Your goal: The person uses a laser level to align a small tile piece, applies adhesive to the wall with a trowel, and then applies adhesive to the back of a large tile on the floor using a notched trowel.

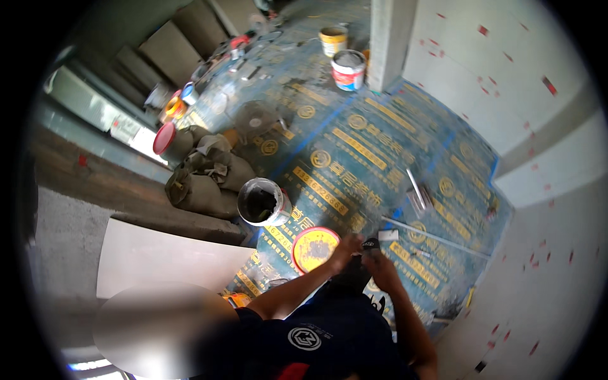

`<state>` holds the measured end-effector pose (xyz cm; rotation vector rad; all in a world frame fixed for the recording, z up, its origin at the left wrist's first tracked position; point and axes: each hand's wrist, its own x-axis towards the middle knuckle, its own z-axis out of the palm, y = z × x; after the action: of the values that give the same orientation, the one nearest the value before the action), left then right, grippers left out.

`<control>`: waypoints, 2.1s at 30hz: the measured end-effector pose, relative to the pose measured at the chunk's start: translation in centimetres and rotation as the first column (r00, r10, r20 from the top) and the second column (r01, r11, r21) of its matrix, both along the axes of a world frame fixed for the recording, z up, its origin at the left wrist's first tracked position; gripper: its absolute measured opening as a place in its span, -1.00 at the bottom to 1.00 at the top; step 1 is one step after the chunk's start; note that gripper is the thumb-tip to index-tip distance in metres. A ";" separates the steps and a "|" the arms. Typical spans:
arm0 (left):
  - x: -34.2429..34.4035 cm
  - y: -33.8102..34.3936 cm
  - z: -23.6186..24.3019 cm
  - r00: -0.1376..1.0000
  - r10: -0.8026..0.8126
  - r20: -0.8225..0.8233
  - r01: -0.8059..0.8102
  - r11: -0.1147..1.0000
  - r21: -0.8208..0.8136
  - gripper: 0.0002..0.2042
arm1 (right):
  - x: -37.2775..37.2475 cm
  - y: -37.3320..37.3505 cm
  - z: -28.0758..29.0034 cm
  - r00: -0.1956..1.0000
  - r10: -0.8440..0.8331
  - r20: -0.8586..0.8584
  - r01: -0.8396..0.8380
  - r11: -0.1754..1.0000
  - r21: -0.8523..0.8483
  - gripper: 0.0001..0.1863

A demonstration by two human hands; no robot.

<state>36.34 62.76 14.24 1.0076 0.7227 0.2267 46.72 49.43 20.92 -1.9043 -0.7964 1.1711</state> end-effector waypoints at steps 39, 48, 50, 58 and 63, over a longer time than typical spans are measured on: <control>1.7 71.1 -16.0 0.248 0.306 -0.919 -0.516 0.844 0.142 -0.80 | 47.8 106.4 0.7 0.703 0.021 0.711 -0.248 0.944 0.217 -0.48; 14.9 89.9 -20.7 0.285 0.464 -0.839 -0.843 0.539 0.011 -0.72 | 35.6 138.6 -3.2 0.510 0.390 0.767 -0.699 0.708 0.105 -0.55; 14.0 95.0 -20.9 0.346 0.424 -0.837 -0.819 0.572 -0.048 -0.72 | 33.0 143.5 -5.3 0.497 0.463 0.734 -0.712 0.701 0.040 -0.56; 6.3 124.3 -11.3 0.100 0.854 -0.510 -0.989 0.142 0.044 -0.69 | 32.5 163.4 -7.4 0.511 0.630 0.585 -0.693 0.705 -0.154 -0.58; 3.9 134.3 -7.4 -0.160 0.940 -0.302 -0.987 -0.141 0.083 -0.67 | 30.9 178.8 -10.7 0.509 0.649 0.565 -0.786 0.618 -0.002 -0.65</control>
<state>40.24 197.04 6.83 -0.0222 1.7064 1.4477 77.67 228.21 10.22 -1.6803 -2.1244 0.8979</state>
